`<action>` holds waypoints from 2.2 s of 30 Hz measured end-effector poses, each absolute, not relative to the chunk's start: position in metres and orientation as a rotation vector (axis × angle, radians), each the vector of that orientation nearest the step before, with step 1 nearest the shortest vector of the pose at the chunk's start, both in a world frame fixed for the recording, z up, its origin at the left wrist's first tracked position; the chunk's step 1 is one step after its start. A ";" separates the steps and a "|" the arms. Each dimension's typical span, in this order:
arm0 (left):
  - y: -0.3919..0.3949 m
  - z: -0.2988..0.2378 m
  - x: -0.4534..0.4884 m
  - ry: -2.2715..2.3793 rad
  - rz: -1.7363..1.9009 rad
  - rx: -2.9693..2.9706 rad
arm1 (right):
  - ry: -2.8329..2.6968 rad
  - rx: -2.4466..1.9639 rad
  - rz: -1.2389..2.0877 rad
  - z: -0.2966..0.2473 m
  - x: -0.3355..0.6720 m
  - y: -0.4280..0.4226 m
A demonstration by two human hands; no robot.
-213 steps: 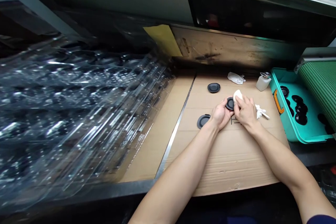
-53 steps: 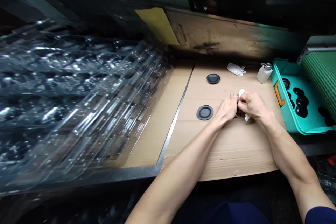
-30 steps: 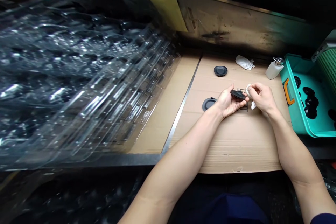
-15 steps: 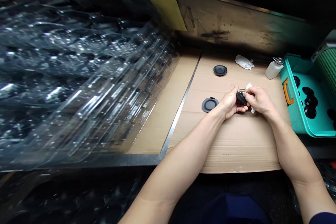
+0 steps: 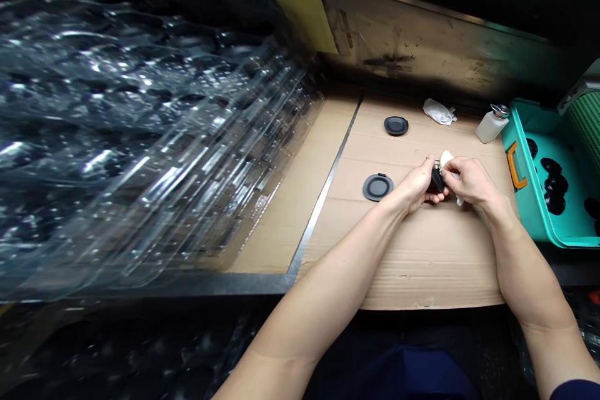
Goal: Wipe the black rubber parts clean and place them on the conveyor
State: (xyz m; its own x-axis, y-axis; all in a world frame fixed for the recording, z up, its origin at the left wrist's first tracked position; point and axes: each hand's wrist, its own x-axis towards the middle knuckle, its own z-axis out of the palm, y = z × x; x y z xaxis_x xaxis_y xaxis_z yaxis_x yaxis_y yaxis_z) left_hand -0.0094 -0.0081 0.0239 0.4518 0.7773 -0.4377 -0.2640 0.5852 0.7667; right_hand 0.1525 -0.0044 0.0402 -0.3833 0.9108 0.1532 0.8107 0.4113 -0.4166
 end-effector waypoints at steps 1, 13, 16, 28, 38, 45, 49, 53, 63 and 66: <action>-0.008 0.024 -0.008 0.899 0.720 0.696 | -2.332 -1.486 0.362 0.040 0.152 -0.004; -0.012 0.022 -0.002 1.023 0.811 0.763 | -2.443 -1.572 0.148 0.039 0.144 -0.007; -0.013 0.020 0.000 1.072 0.828 0.810 | -2.452 -1.585 0.059 0.042 0.142 -0.009; -0.012 0.014 0.003 1.051 0.871 0.749 | -2.502 -1.663 0.024 0.050 0.138 -0.013; -0.007 0.021 -0.009 0.876 0.777 0.586 | -2.198 -1.526 0.082 0.043 0.152 -0.006; 0.001 0.031 -0.025 0.780 0.758 0.226 | -1.962 -2.019 -0.015 0.043 0.188 0.003; 0.002 0.031 -0.025 0.770 0.754 0.193 | -2.034 -2.071 -0.087 0.037 0.189 0.002; 0.001 0.032 -0.025 0.758 0.765 0.216 | -2.112 -1.850 -0.142 0.032 0.173 -0.001; 0.002 0.025 -0.024 0.672 1.123 0.355 | -1.959 -1.693 0.044 0.024 0.146 -0.003; 0.003 0.019 -0.018 0.619 1.163 0.305 | -1.911 -1.605 0.158 0.019 0.121 -0.015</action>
State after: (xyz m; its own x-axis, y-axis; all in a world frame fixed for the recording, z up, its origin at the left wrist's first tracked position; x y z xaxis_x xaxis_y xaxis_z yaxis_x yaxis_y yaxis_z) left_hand -0.0183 0.0031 0.0192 0.2568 0.9205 -0.2944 -0.7587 0.3807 0.5286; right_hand 0.1207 -0.0152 0.0187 -0.0594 0.9215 0.3837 0.8461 0.2504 -0.4705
